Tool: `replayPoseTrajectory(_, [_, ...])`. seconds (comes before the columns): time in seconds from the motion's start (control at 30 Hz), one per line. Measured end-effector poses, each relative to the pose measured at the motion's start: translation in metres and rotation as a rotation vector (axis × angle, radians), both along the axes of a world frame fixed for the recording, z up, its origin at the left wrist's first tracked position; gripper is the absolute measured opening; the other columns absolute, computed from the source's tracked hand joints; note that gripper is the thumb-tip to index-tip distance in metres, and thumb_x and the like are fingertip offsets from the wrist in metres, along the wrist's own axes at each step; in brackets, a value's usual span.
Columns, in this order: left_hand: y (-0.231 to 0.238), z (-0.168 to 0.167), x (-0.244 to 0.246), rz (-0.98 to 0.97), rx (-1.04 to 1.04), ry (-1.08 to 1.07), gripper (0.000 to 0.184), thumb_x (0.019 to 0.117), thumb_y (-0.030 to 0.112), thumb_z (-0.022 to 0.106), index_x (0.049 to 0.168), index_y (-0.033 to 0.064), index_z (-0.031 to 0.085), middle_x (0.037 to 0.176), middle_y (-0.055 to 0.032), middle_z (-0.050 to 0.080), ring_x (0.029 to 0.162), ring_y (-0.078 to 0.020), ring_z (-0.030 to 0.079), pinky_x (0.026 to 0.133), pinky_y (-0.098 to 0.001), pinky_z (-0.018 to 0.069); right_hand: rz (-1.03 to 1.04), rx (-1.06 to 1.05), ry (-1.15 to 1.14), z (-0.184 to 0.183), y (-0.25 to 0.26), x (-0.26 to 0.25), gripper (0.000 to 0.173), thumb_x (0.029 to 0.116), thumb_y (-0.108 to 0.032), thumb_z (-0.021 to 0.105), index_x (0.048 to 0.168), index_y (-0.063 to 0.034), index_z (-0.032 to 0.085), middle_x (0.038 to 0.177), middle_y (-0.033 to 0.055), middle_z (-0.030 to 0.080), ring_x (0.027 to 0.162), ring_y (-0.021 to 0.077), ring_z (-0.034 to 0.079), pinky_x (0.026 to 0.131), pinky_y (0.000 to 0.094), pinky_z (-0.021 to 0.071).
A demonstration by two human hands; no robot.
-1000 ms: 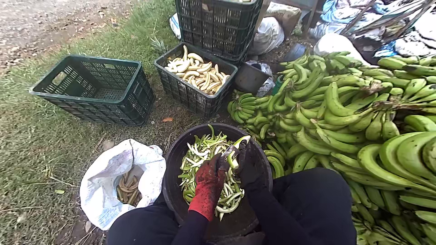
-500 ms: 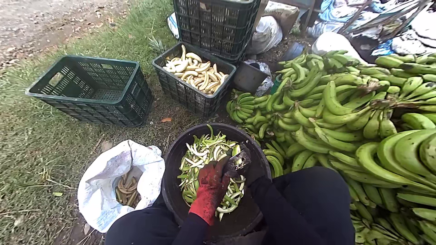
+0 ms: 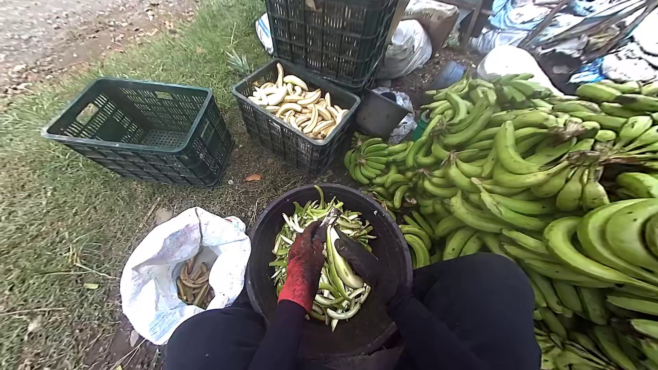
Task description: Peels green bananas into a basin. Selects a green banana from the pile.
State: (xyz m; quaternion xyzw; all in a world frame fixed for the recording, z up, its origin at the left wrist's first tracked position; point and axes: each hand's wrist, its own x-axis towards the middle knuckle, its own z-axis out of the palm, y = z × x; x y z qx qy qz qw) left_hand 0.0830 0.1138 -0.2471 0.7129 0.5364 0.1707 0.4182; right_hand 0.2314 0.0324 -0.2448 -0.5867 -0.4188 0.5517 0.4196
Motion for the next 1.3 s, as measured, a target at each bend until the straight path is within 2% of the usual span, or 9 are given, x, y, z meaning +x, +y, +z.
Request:
replayPoseTrajectory(0.13, [-0.005, -0.002, 0.002, 0.007, -0.032, -0.068, 0.044, 0.108, 0.048, 0.042, 0.143, 0.0278, 0.059, 0.125, -0.0041, 0.069, 0.11, -0.0158, 0.068, 0.097, -0.0434, 0.0562, -0.117, -0.101, 0.416, -0.015, -0.007, 0.007, 0.055, 0.1066, -0.031, 0.03, 0.159, -0.0143, 0.031, 0.096, 0.0103, 0.067, 0.073, 0.0193, 0.066, 0.064, 0.0347, 0.0575])
replayPoseTrajectory(0.2, [-0.02, 0.002, 0.002, -0.134, 0.088, -0.065, 0.042, 0.1078, 0.042, 0.045, 0.144, 0.0269, 0.059, 0.124, -0.005, 0.07, 0.112, -0.0173, 0.068, 0.1, -0.0433, 0.0547, -0.387, -0.144, 0.681, -0.022, -0.002, 0.02, 0.047, 0.1116, -0.041, 0.023, 0.126, -0.0092, 0.054, 0.077, 0.0094, 0.066, 0.057, 0.0162, 0.063, 0.047, 0.0291, 0.0533])
replayPoseTrajectory(0.37, [-0.049, 0.004, -0.002, -0.43, 0.522, -0.03, 0.043, 0.0996, 0.044, 0.055, 0.137, 0.0262, 0.066, 0.111, -0.0134, 0.073, 0.1, -0.0321, 0.071, 0.088, -0.0551, 0.0569, -0.731, -0.153, 0.809, 0.075, 0.003, 0.019, 0.043, 0.1116, -0.03, 0.014, 0.1, -0.0077, 0.049, 0.067, 0.0019, 0.052, 0.05, 0.0064, 0.049, 0.045, 0.0186, 0.0417])
replayPoseTrajectory(0.6, [-0.047, 0.008, 0.0, -0.349, 0.51, 0.013, 0.044, 0.0975, 0.041, 0.058, 0.136, 0.0237, 0.067, 0.113, -0.0153, 0.072, 0.103, -0.0356, 0.07, 0.09, -0.0578, 0.0554, -0.67, -0.106, 0.768, 0.017, 0.011, 0.02, 0.041, 0.1119, -0.027, 0.021, 0.107, -0.0056, 0.055, 0.079, 0.0068, 0.063, 0.066, 0.0125, 0.063, 0.058, 0.0268, 0.0548])
replayPoseTrajectory(0.83, [-0.019, -0.003, 0.006, 0.065, -0.072, -0.204, 0.042, 0.1094, 0.04, 0.043, 0.143, 0.0205, 0.059, 0.131, -0.0072, 0.067, 0.119, -0.0163, 0.064, 0.103, -0.042, 0.0526, -0.218, 0.11, -0.019, -0.001, -0.012, -0.015, 0.051, 0.108, -0.026, 0.034, 0.153, -0.0033, 0.044, 0.152, 0.0129, 0.05, 0.135, 0.0117, 0.051, 0.113, 0.0298, 0.0414])
replayPoseTrajectory(0.9, [-0.017, -0.002, 0.004, 0.137, -0.158, -0.335, 0.042, 0.1097, 0.042, 0.042, 0.141, 0.0203, 0.059, 0.129, -0.0053, 0.067, 0.111, -0.0135, 0.066, 0.094, -0.0393, 0.0566, -0.14, 0.084, 0.049, -0.003, -0.016, -0.011, 0.05, 0.1058, -0.026, 0.035, 0.151, -0.0066, 0.048, 0.143, 0.0086, 0.058, 0.124, 0.0105, 0.058, 0.106, 0.0298, 0.0472])
replayPoseTrajectory(1.03, [-0.03, 0.001, -0.002, -0.076, -0.045, -0.288, 0.041, 0.1083, 0.043, 0.046, 0.142, 0.0241, 0.06, 0.126, -0.0022, 0.068, 0.108, -0.0119, 0.068, 0.093, -0.0378, 0.0588, -0.413, -0.067, 0.701, -0.015, -0.009, 0.021, 0.043, 0.1112, -0.033, 0.022, 0.129, -0.0112, 0.055, 0.075, 0.0061, 0.064, 0.056, 0.0131, 0.061, 0.048, 0.0271, 0.0536])
replayPoseTrajectory(1.1, [-0.041, 0.002, -0.006, -0.282, 0.101, -0.22, 0.039, 0.1075, 0.04, 0.049, 0.141, 0.0244, 0.062, 0.123, -0.0031, 0.07, 0.111, -0.0141, 0.068, 0.099, -0.0395, 0.0562, -0.476, -0.044, 0.799, -0.011, -0.005, 0.036, 0.046, 0.1114, -0.033, 0.022, 0.111, -0.0079, 0.06, 0.074, 0.0048, 0.066, 0.058, 0.0118, 0.063, 0.052, 0.0273, 0.0563])
replayPoseTrajectory(1.3, [-0.045, 0.006, -0.014, -0.531, 0.334, -0.112, 0.04, 0.1051, 0.044, 0.049, 0.14, 0.0308, 0.063, 0.115, -0.0056, 0.072, 0.109, -0.0218, 0.068, 0.099, -0.0465, 0.0545, -0.465, -0.087, 0.849, -0.003, 0.008, 0.051, 0.045, 0.111, -0.03, 0.021, 0.118, -0.0023, 0.056, 0.08, 0.0068, 0.066, 0.059, 0.0117, 0.063, 0.05, 0.0238, 0.0535])
